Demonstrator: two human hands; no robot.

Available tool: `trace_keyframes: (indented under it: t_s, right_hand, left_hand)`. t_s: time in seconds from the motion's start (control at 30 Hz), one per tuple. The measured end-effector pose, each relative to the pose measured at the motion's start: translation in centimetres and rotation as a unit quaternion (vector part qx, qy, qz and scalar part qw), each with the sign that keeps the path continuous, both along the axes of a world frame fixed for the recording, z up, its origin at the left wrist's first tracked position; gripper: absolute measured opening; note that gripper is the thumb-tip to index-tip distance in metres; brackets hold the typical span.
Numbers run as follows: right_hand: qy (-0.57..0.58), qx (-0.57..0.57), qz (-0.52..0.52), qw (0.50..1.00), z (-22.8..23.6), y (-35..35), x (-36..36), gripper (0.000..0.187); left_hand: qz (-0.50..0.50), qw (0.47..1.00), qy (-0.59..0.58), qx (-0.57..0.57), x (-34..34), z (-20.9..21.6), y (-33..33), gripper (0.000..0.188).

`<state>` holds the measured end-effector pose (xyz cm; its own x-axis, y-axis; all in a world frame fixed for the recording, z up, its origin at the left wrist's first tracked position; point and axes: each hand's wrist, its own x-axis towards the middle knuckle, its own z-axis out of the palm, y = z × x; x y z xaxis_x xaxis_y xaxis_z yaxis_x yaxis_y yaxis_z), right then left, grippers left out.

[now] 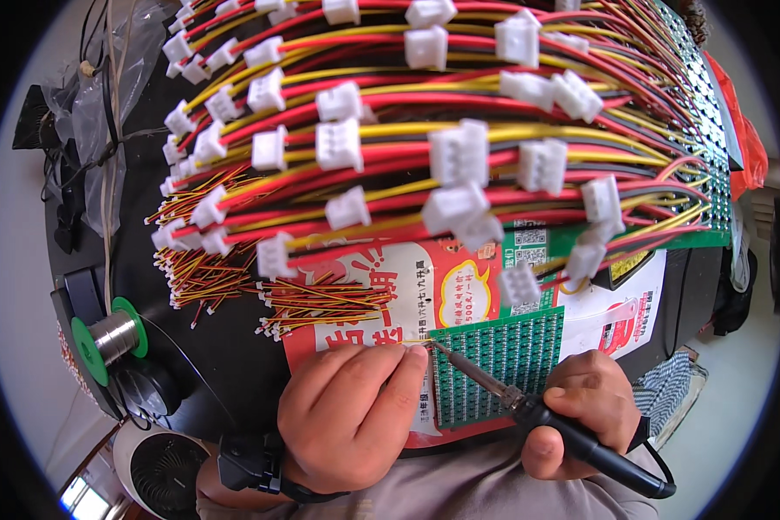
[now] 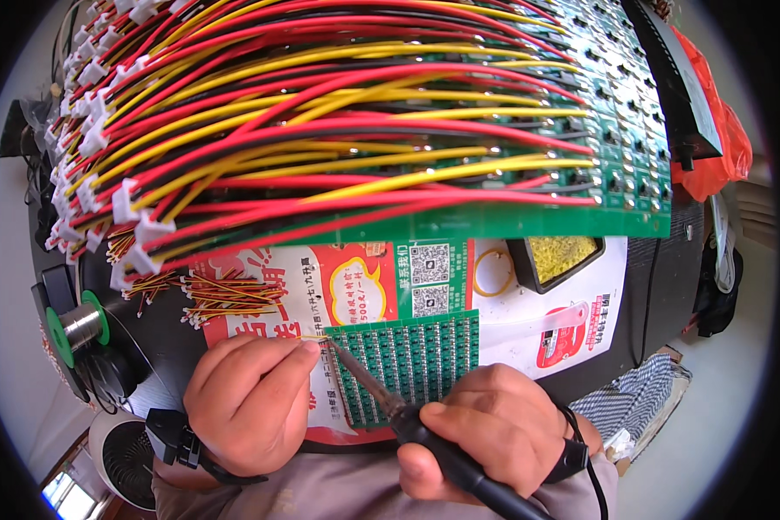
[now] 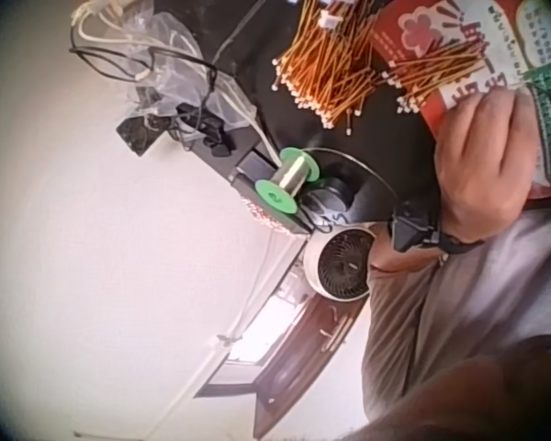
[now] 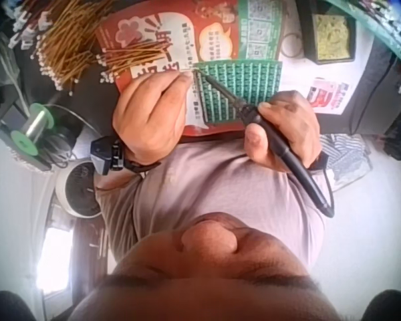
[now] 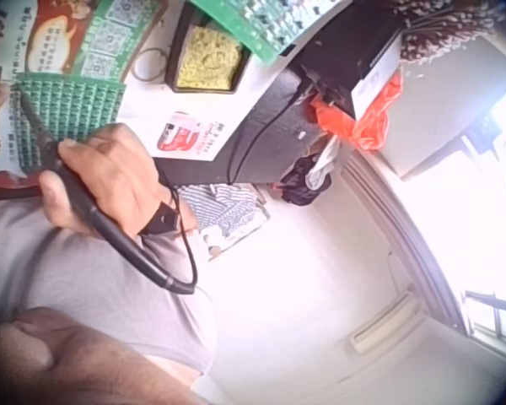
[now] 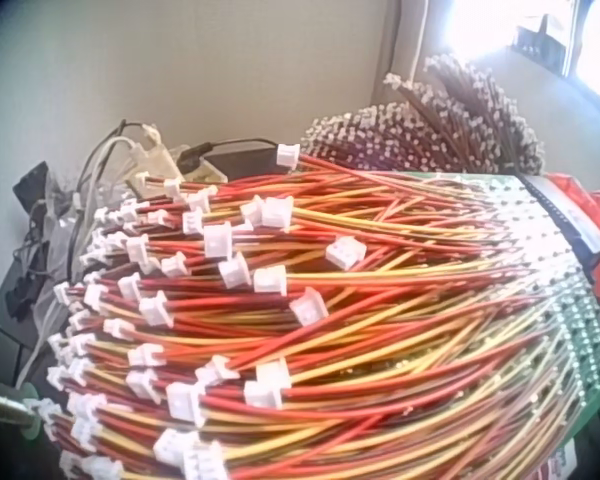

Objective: Soldering multiple sets of wires to a printed circuit board.

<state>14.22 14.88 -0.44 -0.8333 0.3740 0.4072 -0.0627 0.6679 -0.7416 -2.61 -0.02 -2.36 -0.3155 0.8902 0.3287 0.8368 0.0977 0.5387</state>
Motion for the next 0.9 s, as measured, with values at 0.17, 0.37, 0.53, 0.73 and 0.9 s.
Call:
trace_keyframes:
  t_s: [0.17, 0.37, 0.53, 0.73, 0.9]
  right_hand:
    - [0.003, -0.014, -0.039, 0.999, -0.1, -0.8, 0.0, 0.034]
    - [0.042, -0.014, -0.092, 0.995, -0.8, -1.6, -0.2, 0.035]
    - [0.026, -0.035, -0.09, 0.995, -0.6, -1.7, 0.0, 0.035]
    - [0.005, -0.037, -0.092, 0.995, -0.4, -1.8, -0.3, 0.034]
    - [-0.005, -0.024, -0.081, 0.996, -0.2, -1.6, -0.5, 0.034]
  left_hand:
    - [0.002, 1.0, 0.003, -0.002, 0.1, 0.0, -0.1, 0.031]
    - [-0.002, 1.0, 0.005, -0.003, -0.1, -0.1, -0.1, 0.03]
    - [0.0, 1.0, 0.007, -0.001, 0.0, -0.2, -0.2, 0.029]
    - [-0.006, 1.0, 0.005, -0.008, -0.1, -0.1, -0.2, 0.029]
    - [-0.01, 1.0, 0.003, -0.007, -0.1, -0.2, -0.4, 0.03]
